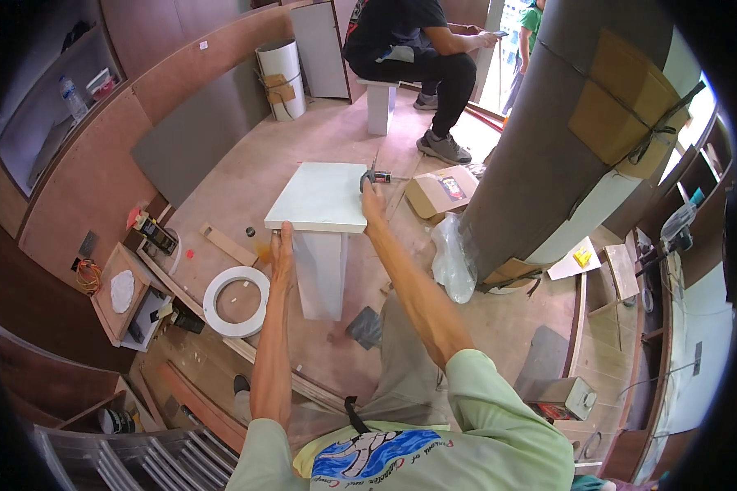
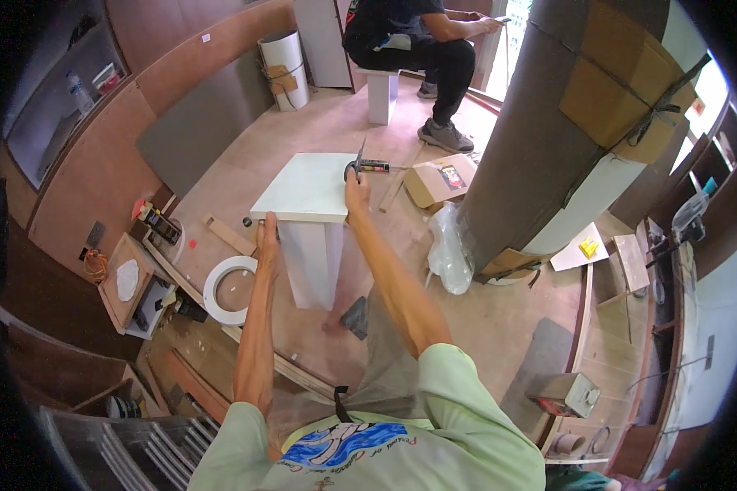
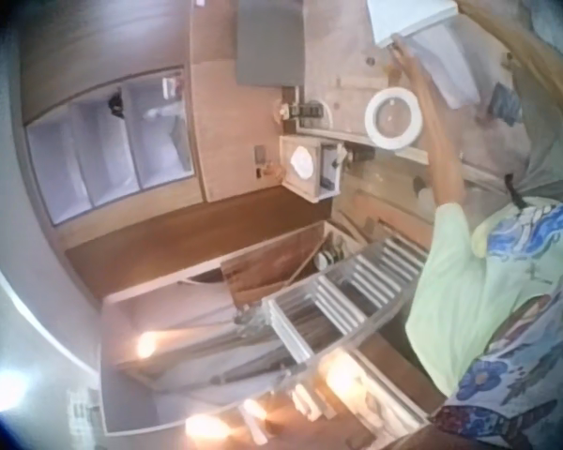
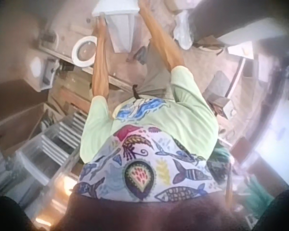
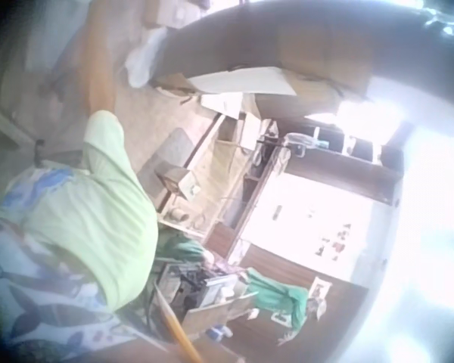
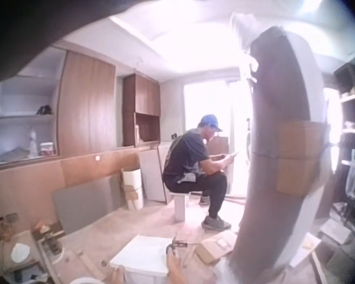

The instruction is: The person uses a file and scissors to refine the edges of a white wooden cabinet component and then helps lift and position a larger panel against a wall.

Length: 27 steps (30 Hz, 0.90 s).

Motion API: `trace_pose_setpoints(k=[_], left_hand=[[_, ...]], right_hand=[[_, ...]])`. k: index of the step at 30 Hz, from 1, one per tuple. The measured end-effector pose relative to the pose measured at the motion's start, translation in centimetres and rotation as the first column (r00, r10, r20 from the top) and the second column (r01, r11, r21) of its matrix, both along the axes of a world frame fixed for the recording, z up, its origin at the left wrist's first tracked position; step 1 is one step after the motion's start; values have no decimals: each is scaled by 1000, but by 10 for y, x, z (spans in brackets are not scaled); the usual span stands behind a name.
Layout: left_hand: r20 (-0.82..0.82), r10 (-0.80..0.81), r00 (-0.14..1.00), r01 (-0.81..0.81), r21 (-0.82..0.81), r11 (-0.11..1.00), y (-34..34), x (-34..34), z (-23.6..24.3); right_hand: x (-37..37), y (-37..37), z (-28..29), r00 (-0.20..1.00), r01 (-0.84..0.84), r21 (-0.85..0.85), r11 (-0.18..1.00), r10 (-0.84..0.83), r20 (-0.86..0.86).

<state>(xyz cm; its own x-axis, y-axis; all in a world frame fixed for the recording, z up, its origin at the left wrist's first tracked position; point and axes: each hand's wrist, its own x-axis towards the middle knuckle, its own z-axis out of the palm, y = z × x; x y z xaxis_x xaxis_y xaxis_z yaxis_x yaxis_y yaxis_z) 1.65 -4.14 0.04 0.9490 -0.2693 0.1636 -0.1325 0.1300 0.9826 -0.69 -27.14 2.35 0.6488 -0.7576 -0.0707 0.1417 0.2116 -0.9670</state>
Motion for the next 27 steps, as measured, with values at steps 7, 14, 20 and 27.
trace_pose_setpoints(k=[7, 14, 20, 27], left_hand=[[114, -1, 994, 0, 10, 1000, 2, -69, 75], [88, 137, 987, -138, 11, 990, 12, -94, 61], [49, 233, 971, -231, -45, 972, 6, -99, 56], [-15, 287, 958, -284, -187, 940, 5, -95, 56]], right_hand=[[-30, -14, 5, 941, -323, 252, 912, 338, -13], [-41, 4, 8, 786, -414, 415, 810, 548, -286], [-37, 9, 16, 772, -407, 431, 805, 555, -308], [-38, 15, 19, 804, -411, 506, 758, 563, -189]])
